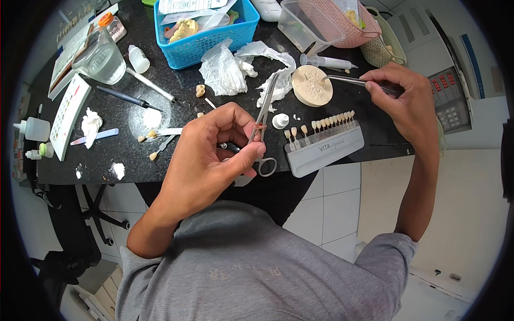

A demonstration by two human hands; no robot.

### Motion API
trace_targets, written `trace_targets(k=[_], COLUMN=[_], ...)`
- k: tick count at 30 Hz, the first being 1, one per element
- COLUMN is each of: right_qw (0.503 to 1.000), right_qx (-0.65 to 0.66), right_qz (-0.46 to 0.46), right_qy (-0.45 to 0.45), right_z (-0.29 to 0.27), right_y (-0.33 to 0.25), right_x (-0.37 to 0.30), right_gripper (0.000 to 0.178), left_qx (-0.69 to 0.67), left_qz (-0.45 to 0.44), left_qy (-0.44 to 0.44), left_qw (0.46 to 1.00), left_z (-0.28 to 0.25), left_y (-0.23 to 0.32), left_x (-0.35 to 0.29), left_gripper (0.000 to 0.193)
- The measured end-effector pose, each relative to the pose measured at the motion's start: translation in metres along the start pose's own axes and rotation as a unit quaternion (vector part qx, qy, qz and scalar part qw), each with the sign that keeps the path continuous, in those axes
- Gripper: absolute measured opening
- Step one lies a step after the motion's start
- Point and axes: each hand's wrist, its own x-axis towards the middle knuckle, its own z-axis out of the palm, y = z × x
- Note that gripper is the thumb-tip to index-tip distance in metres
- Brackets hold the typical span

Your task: Applying ceramic stains and glaze to a dental crown using a brush and pigment palette.

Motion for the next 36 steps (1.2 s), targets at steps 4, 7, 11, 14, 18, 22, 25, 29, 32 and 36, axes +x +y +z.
trace_targets(k=[4, 7, 11, 14, 18, 22, 25, 29, 32, 36], right_qw=[1.000, 1.000, 0.999, 0.999, 0.999, 0.999, 0.999, 0.999, 0.999, 0.999], right_qx=[-0.004, -0.010, -0.023, -0.027, -0.031, -0.031, -0.029, -0.035, -0.036, -0.033], right_qz=[-0.007, -0.008, -0.012, -0.009, -0.005, -0.006, -0.006, -0.003, 0.004, 0.000], right_qy=[-0.014, -0.021, -0.021, -0.022, -0.031, -0.031, -0.031, -0.036, -0.039, -0.034], right_z=[0.0010, 0.0011, 0.0021, 0.0023, 0.0013, 0.0008, 0.0003, -0.0016, -0.0027, -0.0036], right_y=[-0.0001, -0.0015, -0.0026, -0.0024, -0.0055, -0.0061, -0.0052, -0.0078, -0.0088, -0.0077], right_x=[0.0036, 0.0054, 0.0056, 0.0073, 0.0085, 0.0083, 0.0084, 0.0085, 0.0087, 0.0073], right_gripper=[0.015, 0.016, 0.016, 0.016, 0.016, 0.016, 0.017, 0.017, 0.017, 0.016], left_qx=[-0.007, -0.002, -0.005, -0.010, -0.018, -0.018, -0.017, -0.021, -0.024, -0.021], left_qz=[0.000, -0.003, 0.008, 0.009, 0.006, -0.002, -0.003, 0.005, 0.014, 0.002], left_qy=[-0.004, -0.002, -0.002, -0.005, -0.011, -0.015, -0.018, -0.017, -0.010, -0.029], left_qw=[1.000, 1.000, 1.000, 1.000, 1.000, 1.000, 1.000, 1.000, 1.000, 0.999], left_z=[-0.0015, -0.0019, -0.0013, -0.0027, -0.0040, -0.0046, -0.0051, -0.0043, -0.0036, -0.0057], left_y=[-0.0004, -0.0006, -0.0015, -0.0016, -0.0023, -0.0024, -0.0022, -0.0030, -0.0031, -0.0025], left_x=[-0.0009, -0.0012, -0.0010, -0.0010, -0.0013, -0.0014, -0.0013, -0.0017, -0.0021, -0.0014], left_gripper=[0.013, 0.013, 0.013, 0.013, 0.014, 0.014, 0.014, 0.012, 0.011, 0.014])
